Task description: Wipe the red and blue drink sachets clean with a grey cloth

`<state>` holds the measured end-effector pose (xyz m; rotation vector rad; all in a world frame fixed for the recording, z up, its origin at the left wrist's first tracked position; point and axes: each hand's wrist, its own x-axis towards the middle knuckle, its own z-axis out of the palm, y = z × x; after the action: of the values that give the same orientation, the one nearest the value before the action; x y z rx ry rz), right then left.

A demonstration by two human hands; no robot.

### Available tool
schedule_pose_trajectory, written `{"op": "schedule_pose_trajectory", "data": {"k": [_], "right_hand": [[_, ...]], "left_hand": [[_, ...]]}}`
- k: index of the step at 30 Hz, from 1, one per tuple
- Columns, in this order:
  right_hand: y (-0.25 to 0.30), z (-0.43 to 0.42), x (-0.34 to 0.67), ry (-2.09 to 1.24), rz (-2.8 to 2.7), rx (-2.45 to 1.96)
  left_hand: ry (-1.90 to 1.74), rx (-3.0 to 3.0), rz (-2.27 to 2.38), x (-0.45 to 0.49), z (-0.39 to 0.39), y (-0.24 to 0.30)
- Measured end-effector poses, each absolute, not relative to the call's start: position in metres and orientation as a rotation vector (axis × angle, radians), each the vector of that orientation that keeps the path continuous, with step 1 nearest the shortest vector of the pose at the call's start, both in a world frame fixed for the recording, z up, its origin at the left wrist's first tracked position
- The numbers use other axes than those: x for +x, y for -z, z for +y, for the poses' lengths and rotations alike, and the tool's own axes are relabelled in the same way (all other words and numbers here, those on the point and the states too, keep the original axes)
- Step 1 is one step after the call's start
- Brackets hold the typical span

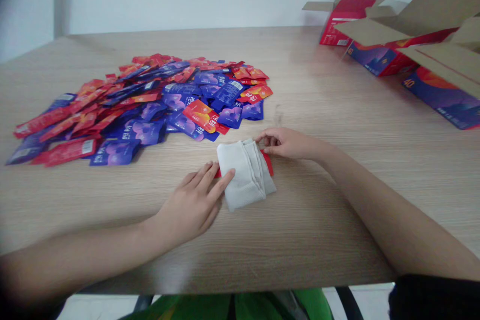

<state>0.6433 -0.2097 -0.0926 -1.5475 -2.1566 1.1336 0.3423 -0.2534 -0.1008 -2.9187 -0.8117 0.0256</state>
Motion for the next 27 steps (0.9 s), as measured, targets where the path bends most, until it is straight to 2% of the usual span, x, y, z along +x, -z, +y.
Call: {"op": "schedule_pose_trajectory", "data": {"k": [7,18,27], "right_hand": [[0.087,-0.211,0.649,-1.232,-2.177,-1.534],[0.1,-0.214,0.643,-1.136,-2.206,-1.541],[0.086,-0.213,0.656,-1.172,-2.397,-1.428]], "left_hand": [[-0.022,-2.929,-0.808,0.341,-0.252,0.1],[0.032,-2.924,-0.808,0.341,-0.253,0.101],[0.004,-2.95,-0.822,0.342,-0.252,0.101]]}}
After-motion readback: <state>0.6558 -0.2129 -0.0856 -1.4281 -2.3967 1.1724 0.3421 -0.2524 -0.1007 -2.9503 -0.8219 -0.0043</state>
